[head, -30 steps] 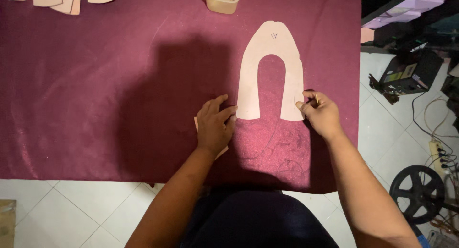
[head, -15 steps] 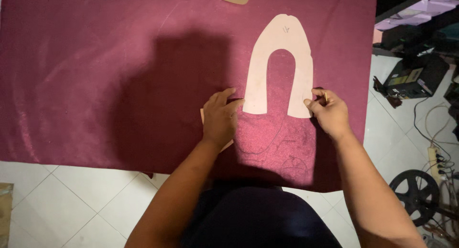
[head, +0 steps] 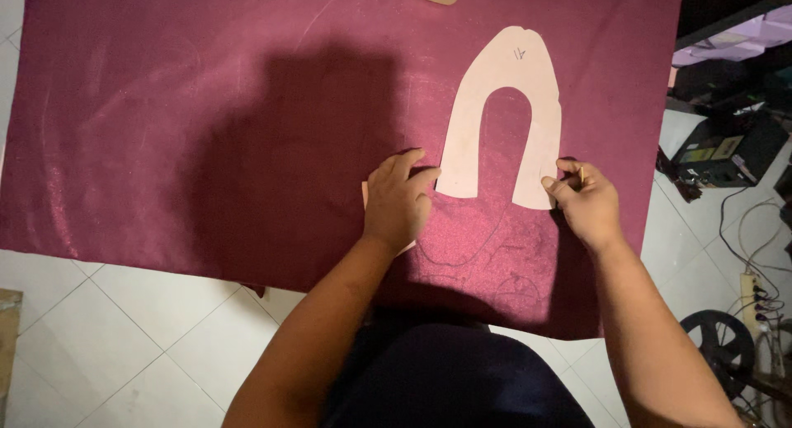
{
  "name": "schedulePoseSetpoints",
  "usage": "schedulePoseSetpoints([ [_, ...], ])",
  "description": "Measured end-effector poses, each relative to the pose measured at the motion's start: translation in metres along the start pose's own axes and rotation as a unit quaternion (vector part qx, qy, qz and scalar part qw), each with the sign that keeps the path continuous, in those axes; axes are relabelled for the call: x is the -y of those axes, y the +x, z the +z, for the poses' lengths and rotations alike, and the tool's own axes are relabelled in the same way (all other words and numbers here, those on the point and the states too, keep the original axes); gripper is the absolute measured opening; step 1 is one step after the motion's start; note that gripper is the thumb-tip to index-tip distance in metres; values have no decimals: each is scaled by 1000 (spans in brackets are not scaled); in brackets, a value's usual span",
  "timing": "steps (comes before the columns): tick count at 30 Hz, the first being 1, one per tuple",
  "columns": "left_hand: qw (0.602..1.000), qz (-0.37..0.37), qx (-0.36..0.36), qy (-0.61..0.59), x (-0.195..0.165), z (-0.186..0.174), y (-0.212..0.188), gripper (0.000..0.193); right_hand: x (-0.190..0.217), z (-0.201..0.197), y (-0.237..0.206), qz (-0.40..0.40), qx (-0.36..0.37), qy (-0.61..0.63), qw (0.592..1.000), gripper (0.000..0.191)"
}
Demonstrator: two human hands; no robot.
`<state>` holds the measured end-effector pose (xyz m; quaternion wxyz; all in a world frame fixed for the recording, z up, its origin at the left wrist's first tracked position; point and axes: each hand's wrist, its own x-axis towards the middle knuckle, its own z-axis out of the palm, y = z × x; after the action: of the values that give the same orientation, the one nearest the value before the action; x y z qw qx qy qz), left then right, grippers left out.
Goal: The person places a U-shaped paper pattern on a maroon fabric and uses a small stick to trace its outline. They then reposition the pattern and repeat the tracing process on a different section of the fabric.
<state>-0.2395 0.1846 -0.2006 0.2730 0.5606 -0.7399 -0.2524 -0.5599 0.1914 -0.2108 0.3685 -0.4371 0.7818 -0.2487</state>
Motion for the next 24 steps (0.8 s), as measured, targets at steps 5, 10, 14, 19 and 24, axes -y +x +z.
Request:
schedulePoseSetpoints([
  [5,999,33,13,28,3,1,-1,36,0,0,-1,6,5,30,1000,38],
  [10,999,29,2,31,2,1,-1,32,-2,2,0,0,10,39,999,37],
  [14,1000,3,-3,15,-2,0,-1,27,-6,2,1,-9,15,54,998,38],
  [19,999,-14,22,24,-4,0,2,28,-12,0,4,-10,13,40,999,38],
  [24,999,-1,33,43,-6,8,8,31,-17,1,8,-38,6,19,999,38],
])
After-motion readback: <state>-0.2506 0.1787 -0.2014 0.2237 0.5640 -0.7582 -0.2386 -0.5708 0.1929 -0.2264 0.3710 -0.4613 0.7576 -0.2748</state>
